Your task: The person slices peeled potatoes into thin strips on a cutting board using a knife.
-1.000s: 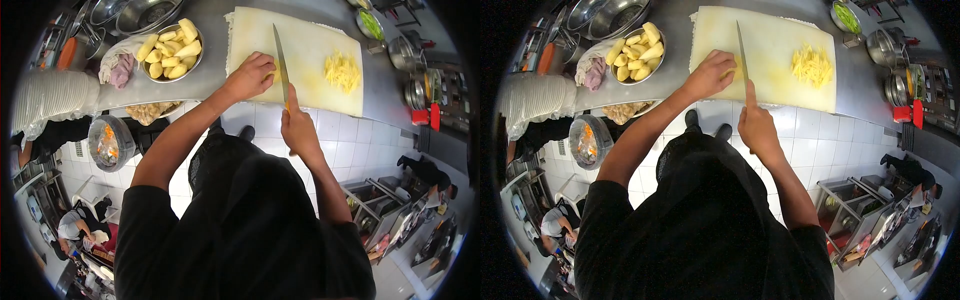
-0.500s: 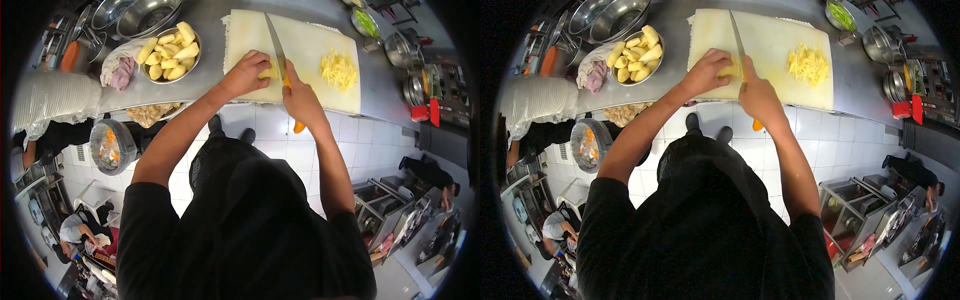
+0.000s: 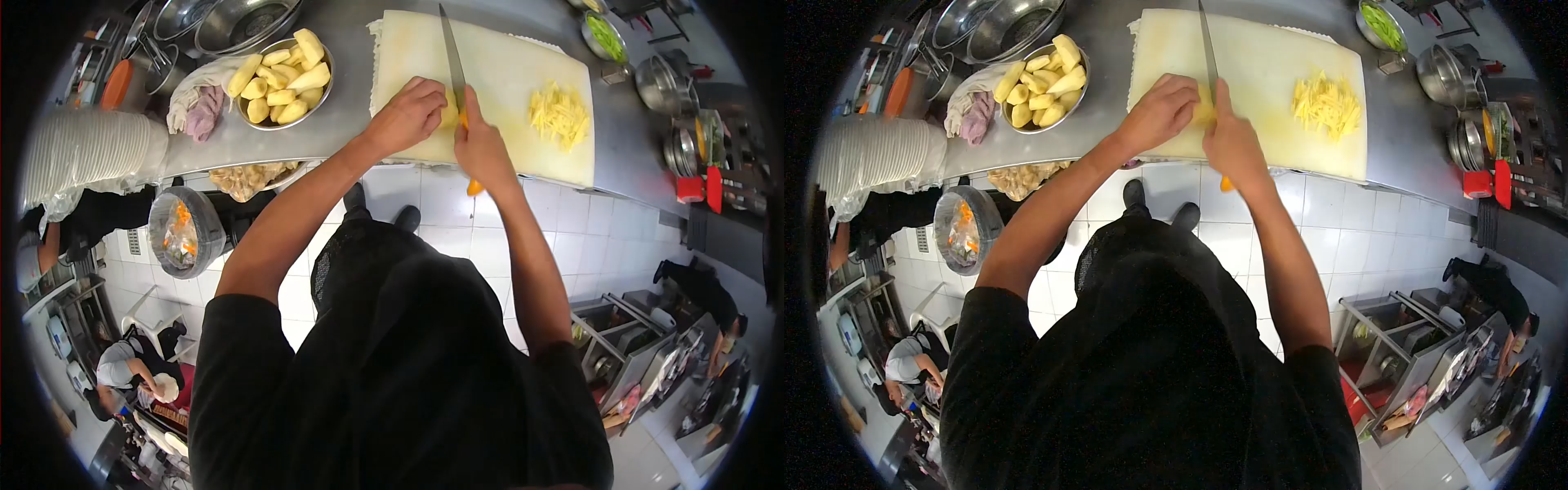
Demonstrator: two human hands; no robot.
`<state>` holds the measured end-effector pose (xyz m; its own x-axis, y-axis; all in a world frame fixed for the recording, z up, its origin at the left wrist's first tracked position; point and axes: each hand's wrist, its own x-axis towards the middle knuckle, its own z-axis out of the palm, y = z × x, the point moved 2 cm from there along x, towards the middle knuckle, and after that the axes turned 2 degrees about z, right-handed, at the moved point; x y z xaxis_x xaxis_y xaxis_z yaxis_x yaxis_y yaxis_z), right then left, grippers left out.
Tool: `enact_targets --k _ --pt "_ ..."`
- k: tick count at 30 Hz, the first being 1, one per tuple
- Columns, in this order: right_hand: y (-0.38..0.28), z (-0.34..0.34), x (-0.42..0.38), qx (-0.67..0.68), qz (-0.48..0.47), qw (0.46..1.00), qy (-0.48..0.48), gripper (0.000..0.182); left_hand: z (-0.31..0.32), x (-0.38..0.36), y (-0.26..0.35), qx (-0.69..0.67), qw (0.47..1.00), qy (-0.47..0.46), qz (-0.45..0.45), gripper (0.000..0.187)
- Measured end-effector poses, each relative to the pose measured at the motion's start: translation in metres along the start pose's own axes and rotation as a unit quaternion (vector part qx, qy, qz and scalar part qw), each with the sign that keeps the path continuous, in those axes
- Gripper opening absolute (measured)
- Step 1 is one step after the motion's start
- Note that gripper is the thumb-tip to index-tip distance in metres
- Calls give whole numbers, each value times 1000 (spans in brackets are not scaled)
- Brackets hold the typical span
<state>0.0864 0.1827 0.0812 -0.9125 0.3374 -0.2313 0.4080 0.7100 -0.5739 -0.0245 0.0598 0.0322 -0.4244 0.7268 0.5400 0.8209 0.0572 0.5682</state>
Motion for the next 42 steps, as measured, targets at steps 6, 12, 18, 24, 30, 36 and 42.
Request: enact_targets --k 6,12,18,24,30,36,42 --pt "-11 -20 -52 -12 5 1000 -25 68 4 1 0 12 999 30 -5 13" --pt "-5 9 -44 38 40 998 -20 69 4 2 1 23 999 23 -9 15" --pt "-2 -7 15 3 -26 999 20 70 4 3 -4 8 1000 13 -9 17" --pt "-22 -19 -62 10 -17 1000 -13 70 3 0 -3 9 1000 24 -7 18" --pt "-8 9 -1 8 5 1000 12 69 3 1 -4 13 1000 18 -9 18" --pt "-13 -22 0 -7 10 1000 -20 70 2 0 -1 3 1000 -1 -18 18" --pt "-30 -13 -56 35 91 993 -73 72 3 1 -2 14 1000 17 -13 18"
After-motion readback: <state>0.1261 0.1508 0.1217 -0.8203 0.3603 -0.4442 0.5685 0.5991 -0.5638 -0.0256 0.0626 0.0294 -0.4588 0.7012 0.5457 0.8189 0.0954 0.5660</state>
